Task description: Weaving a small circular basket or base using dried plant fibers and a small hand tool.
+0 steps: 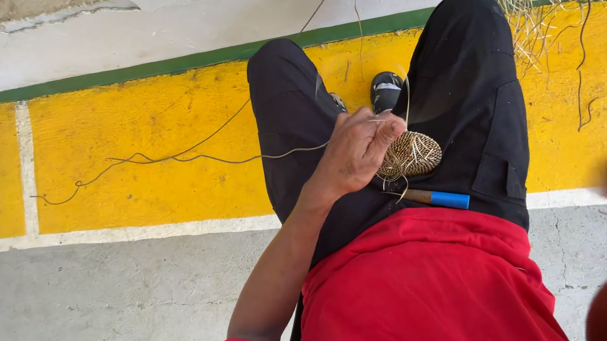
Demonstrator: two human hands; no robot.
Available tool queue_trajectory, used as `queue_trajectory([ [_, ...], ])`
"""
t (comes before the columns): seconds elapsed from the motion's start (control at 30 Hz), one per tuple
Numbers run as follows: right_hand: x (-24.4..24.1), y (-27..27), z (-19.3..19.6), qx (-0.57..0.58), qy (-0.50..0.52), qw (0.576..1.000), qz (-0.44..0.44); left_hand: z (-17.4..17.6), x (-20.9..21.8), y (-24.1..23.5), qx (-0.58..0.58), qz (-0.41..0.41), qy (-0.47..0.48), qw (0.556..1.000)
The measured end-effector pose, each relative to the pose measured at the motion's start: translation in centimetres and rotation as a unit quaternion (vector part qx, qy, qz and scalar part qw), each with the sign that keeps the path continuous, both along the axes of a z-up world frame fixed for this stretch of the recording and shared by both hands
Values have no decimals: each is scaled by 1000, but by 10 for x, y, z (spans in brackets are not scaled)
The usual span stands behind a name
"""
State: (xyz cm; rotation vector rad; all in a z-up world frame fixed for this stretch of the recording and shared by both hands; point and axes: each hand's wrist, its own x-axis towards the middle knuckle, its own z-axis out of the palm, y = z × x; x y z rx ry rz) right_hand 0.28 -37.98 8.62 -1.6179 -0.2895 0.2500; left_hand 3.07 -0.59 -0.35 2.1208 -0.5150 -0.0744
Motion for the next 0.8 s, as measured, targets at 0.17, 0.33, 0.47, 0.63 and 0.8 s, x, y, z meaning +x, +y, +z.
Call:
queue_trajectory([
  [0.17,-3,136,-35,24,-111,993,-39,10,-1,10,16,-51,5,999],
  [0.33,1,161,-63,-164,-237,955,-75,11,-5,15,20,-57,-44,997],
  [0.47,1,163,-69,-197,-270,941,-57,20,-4,12,33,-40,6,999],
  [0.63,5,165,-75,-196,-278,939,-60,11,-5,12,29,-58,-57,996],
  [0.8,4,170,-78,-194,-244,947,-71,13,-9,9,14,-38,-51,998],
])
